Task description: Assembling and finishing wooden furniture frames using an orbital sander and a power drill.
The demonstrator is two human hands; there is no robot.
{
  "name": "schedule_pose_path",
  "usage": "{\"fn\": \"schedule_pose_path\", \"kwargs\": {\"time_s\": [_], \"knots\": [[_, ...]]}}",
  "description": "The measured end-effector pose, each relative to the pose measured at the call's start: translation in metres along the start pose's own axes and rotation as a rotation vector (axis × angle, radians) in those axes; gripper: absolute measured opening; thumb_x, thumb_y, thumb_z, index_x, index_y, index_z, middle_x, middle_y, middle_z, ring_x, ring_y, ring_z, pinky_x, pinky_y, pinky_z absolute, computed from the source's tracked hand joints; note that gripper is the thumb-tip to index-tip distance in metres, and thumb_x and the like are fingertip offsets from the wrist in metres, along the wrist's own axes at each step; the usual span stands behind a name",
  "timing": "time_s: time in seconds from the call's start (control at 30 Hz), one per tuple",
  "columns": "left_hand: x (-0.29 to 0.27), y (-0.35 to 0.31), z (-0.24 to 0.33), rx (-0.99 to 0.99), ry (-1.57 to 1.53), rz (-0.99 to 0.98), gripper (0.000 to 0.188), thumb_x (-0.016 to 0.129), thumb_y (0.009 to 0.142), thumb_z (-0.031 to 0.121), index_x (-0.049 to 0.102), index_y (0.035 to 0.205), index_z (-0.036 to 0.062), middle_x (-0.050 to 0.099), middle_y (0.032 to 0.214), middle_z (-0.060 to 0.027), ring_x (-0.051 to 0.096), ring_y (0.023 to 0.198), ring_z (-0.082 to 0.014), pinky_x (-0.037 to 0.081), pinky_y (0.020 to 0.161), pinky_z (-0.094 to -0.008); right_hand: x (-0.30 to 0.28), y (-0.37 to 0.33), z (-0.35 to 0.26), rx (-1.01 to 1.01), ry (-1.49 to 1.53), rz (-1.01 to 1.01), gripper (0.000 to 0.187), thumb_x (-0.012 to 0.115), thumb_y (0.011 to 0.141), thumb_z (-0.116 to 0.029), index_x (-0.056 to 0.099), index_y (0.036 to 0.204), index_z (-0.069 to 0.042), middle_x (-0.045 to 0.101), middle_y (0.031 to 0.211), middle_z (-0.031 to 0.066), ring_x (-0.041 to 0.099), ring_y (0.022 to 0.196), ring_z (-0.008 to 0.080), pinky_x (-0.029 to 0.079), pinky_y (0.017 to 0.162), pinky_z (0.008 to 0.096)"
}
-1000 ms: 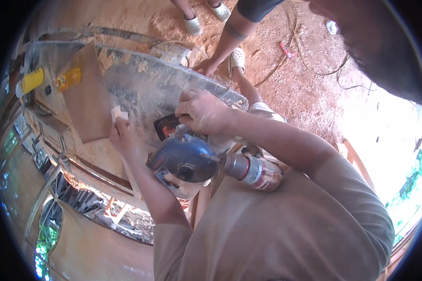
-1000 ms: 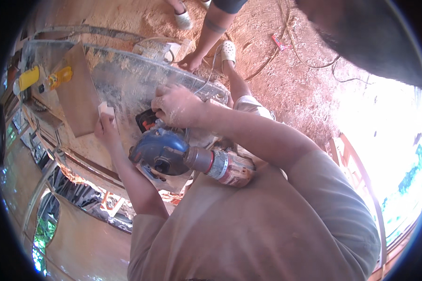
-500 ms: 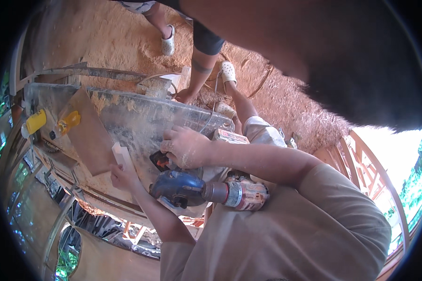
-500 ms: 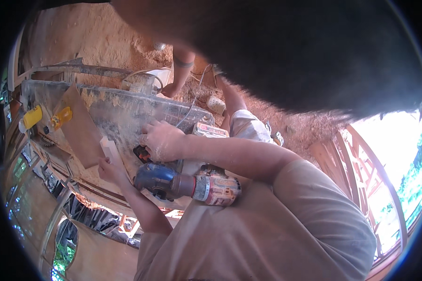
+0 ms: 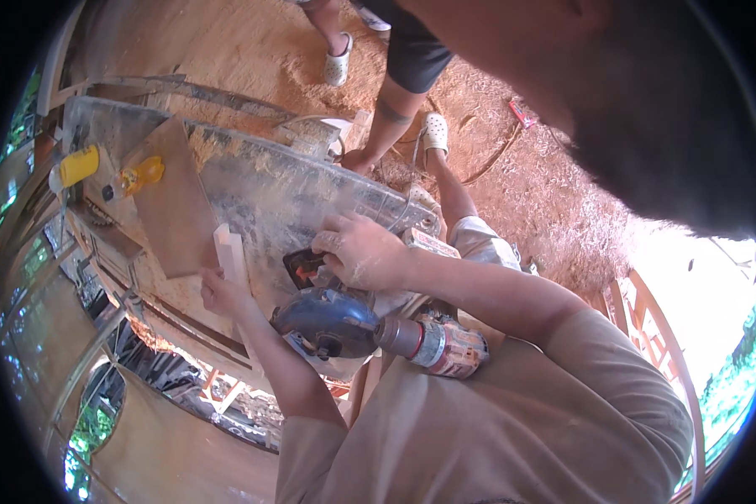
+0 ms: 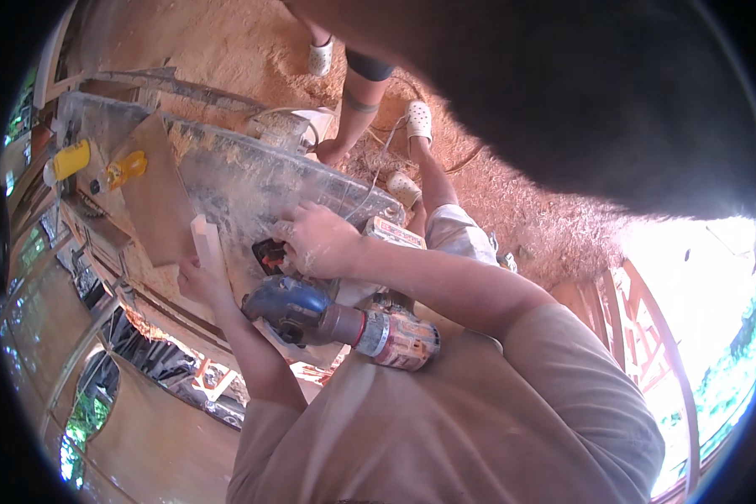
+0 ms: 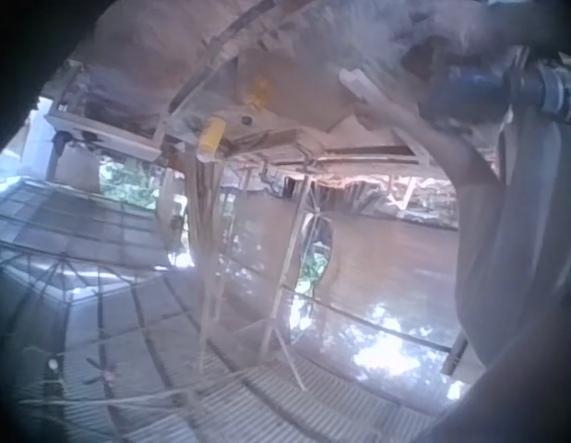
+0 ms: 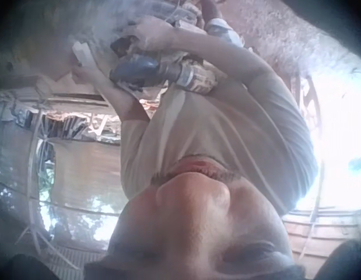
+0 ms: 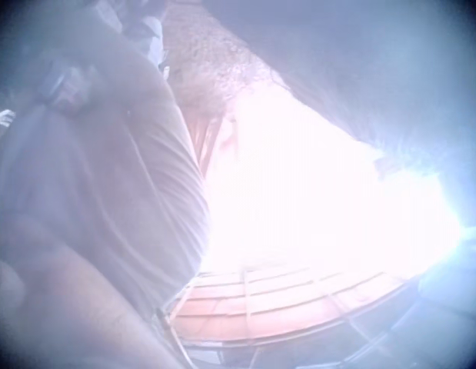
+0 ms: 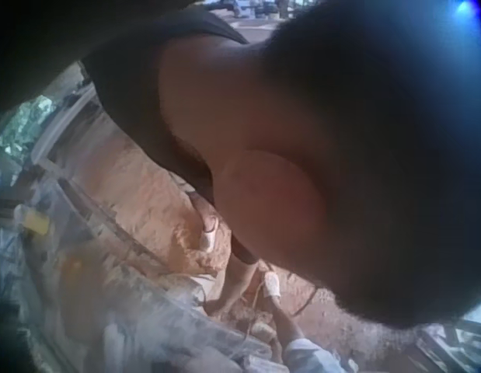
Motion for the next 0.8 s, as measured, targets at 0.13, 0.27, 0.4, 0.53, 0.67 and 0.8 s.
{"fn": "schedule_pose_path", "kwargs": {"time_s": [0.13, 0.27, 0.4, 0.53, 0.67, 0.8], "knots": [[-0.004, -0.005, 0.004, -0.066, -0.052, 0.010, 0.044, 0.059, 0.096, 0.035, 0.071, 0.076, -0.0025, 0.069, 0.077, -0.0144, 0.063, 0.077, -0.0257, 0.048, 0.072, -0.0411, 0.001, 0.001, 0.002, -0.050, 0.012, 0.040, 0.022, 0.063, 0.081, -0.010, 0.068, 0.103, -0.005, 0.061, 0.106, 0.0157, 0.060, 0.102, 0.0371, 0.050, 0.092, 0.0457], [-0.005, -0.005, 0.005, 0.000, 0.008, 0.047, 0.047, 0.056, 0.099, 0.035, 0.069, 0.076, -0.0039, 0.066, 0.074, -0.0124, 0.062, 0.072, -0.0240, 0.049, 0.069, -0.0391, 0.002, 0.001, 0.004, -0.007, 0.014, 0.020, 0.023, 0.061, 0.081, -0.007, 0.067, 0.104, -0.004, 0.061, 0.104, 0.0171, 0.060, 0.103, 0.0389, 0.050, 0.092, 0.0468], [-0.004, -0.003, 0.004, -0.005, -0.101, 0.040, 0.045, 0.059, 0.096, 0.034, 0.071, 0.075, -0.0028, 0.068, 0.075, -0.0118, 0.062, 0.076, -0.0239, 0.048, 0.072, -0.0397, 0.002, 0.005, 0.004, -0.016, 0.029, 0.057, 0.025, 0.057, 0.083, -0.002, 0.064, 0.107, -0.003, 0.061, 0.102, 0.0192, 0.060, 0.101, 0.0402, 0.050, 0.090, 0.0470], [-0.004, -0.004, 0.004, -0.091, -0.161, 0.068, 0.044, 0.060, 0.096, 0.034, 0.071, 0.074, -0.0029, 0.067, 0.075, -0.0113, 0.062, 0.077, -0.0233, 0.048, 0.072, -0.0398, -0.001, 0.007, 0.006, 0.056, 0.087, 0.022, 0.027, 0.050, 0.087, 0.003, 0.062, 0.111, -0.002, 0.062, 0.099, 0.0192, 0.062, 0.096, 0.0386, 0.050, 0.086, 0.0449], [-0.006, -0.006, 0.009, -0.058, -0.166, 0.078, 0.043, 0.061, 0.095, 0.033, 0.070, 0.073, -0.0031, 0.067, 0.075, -0.0110, 0.061, 0.075, -0.0223, 0.048, 0.071, -0.0393, -0.005, 0.012, 0.009, 0.261, 0.235, -0.059, 0.034, 0.044, 0.088, 0.003, 0.062, 0.117, -0.001, 0.063, 0.094, 0.0160, 0.064, 0.090, 0.0308, 0.050, 0.083, 0.0405], [-0.007, -0.007, 0.012, -0.075, -0.262, 0.077, 0.042, 0.062, 0.096, 0.031, 0.068, 0.074, -0.0044, 0.066, 0.074, -0.0097, 0.060, 0.072, -0.0193, 0.047, 0.067, -0.0347, -0.008, 0.019, 0.015, 0.327, 0.301, -0.031, 0.038, 0.043, 0.084, 0.001, 0.063, 0.117, 0.000, 0.068, 0.096, 0.0196, 0.067, 0.095, 0.0348, 0.052, 0.085, 0.0427]]}}
Point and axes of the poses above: each hand's wrist, its own y-axis towards the middle knuckle, its own x-axis out of the palm, z = x × y, the point moved 1 cm from there along y, towards the middle knuckle
